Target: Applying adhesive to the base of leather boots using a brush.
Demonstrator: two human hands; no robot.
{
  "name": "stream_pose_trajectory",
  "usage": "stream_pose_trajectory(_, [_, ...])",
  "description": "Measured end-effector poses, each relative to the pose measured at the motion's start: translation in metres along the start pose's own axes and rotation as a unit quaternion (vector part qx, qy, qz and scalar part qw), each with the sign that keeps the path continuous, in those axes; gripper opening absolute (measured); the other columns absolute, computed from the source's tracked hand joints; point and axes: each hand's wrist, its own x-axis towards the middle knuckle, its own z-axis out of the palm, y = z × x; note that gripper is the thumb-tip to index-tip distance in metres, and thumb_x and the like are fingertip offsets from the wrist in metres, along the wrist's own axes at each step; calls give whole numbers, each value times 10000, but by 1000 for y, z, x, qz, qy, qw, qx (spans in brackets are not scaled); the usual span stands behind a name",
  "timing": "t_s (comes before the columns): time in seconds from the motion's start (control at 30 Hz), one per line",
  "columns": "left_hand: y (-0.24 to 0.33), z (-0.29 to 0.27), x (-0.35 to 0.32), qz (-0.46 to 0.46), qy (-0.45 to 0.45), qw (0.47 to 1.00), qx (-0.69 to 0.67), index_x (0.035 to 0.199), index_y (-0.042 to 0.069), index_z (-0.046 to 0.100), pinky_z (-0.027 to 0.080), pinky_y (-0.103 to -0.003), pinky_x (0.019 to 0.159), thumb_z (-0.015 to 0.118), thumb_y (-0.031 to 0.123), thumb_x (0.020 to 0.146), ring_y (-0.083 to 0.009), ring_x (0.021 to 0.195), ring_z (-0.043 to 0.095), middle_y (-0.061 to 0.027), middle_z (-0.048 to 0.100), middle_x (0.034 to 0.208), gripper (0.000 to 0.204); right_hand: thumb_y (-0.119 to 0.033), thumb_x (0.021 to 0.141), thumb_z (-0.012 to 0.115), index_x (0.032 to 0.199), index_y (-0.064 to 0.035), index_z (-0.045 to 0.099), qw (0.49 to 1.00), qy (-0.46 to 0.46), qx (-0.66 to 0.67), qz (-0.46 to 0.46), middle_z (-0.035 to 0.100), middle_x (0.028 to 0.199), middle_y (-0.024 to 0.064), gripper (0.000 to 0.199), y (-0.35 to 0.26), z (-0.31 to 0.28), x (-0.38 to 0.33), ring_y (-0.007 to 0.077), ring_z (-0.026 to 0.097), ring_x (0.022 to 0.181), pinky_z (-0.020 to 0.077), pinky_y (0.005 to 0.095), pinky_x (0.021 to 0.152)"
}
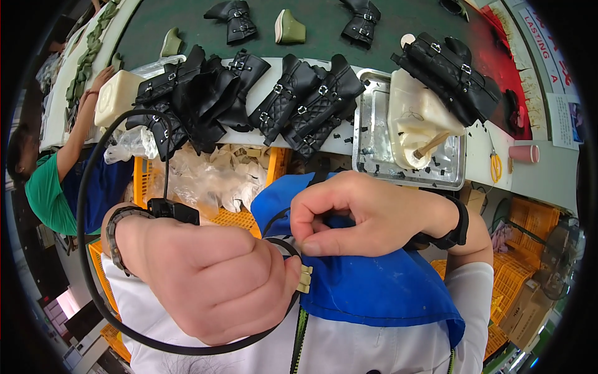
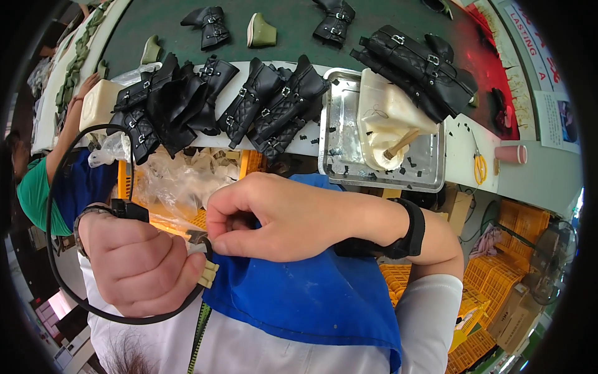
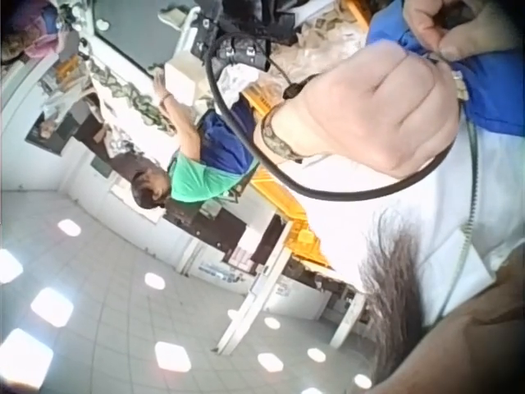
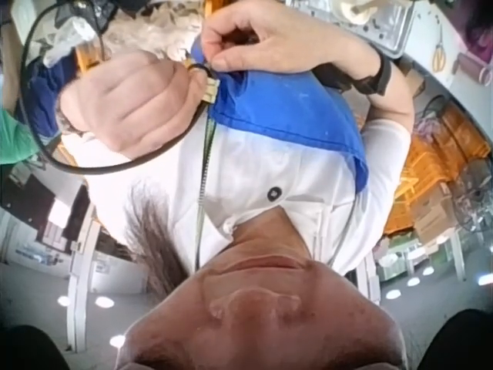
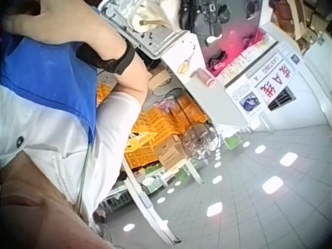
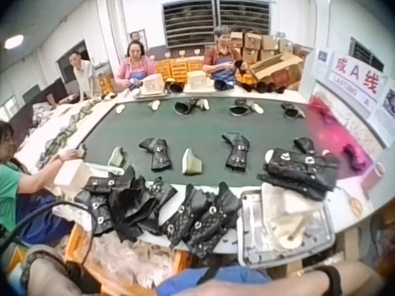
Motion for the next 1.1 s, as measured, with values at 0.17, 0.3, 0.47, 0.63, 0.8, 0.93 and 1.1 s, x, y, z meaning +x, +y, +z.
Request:
stream_pose_trajectory(0.17, [-7,4,0,19,-23,1000,-2,660,-7,608,358,-213,432,607,44,555,-115,495,477,-39,527,576,116,-122,819,571,811,-3,565,999,-6,38,9,555,693,1,119,5,-4,-1,68,489,627,416,231,584])
stream_pose_trajectory(0.3, [-5,2,2,-3,-25,1000,-12,665,-9,606,352,-207,436,609,50,559,-116,504,481,-42,520,576,122,-125,824,571,816,-2,568,998,-18,56,16,555,700,-2,124,6,-4,0,64,489,630,416,225,587])
stream_pose_trajectory(0.47, [-3,-4,-1,-36,-80,993,-77,732,-10,606,339,-216,439,612,56,560,-122,521,491,-39,533,642,184,-127,827,575,825,-1,575,998,-24,57,19,562,709,-2,127,9,-3,2,60,495,638,418,222,592])
stream_pose_trajectory(0.63, [-10,-1,-5,-97,-79,986,-114,808,8,616,361,-234,449,635,85,629,-142,536,508,-47,554,685,196,-140,830,588,844,0,588,996,-27,79,30,576,731,-3,141,8,-6,0,52,503,653,419,216,601])
stream_pose_trajectory(0.8, [-11,13,-19,-185,-14,961,-205,861,23,646,381,-247,453,680,274,741,-158,568,528,-47,593,739,279,-129,829,600,873,4,597,988,-21,141,50,578,751,-11,140,10,-9,-2,39,504,673,419,196,616])
stream_pose_trajectory(0.93, [-10,18,-22,-184,-16,969,-163,922,27,617,423,-250,473,695,248,699,-141,589,537,-29,570,778,323,-120,831,599,876,3,596,985,-18,161,58,578,764,-12,132,11,-10,-3,32,502,680,419,188,620])
stream_pose_trajectory(1.1, [-8,20,-22,-180,5,967,-182,887,31,615,418,-254,461,703,214,698,-140,583,541,-23,564,778,277,-126,836,597,867,-7,594,989,-9,142,49,579,782,-17,123,9,-12,-4,32,502,685,420,187,623])
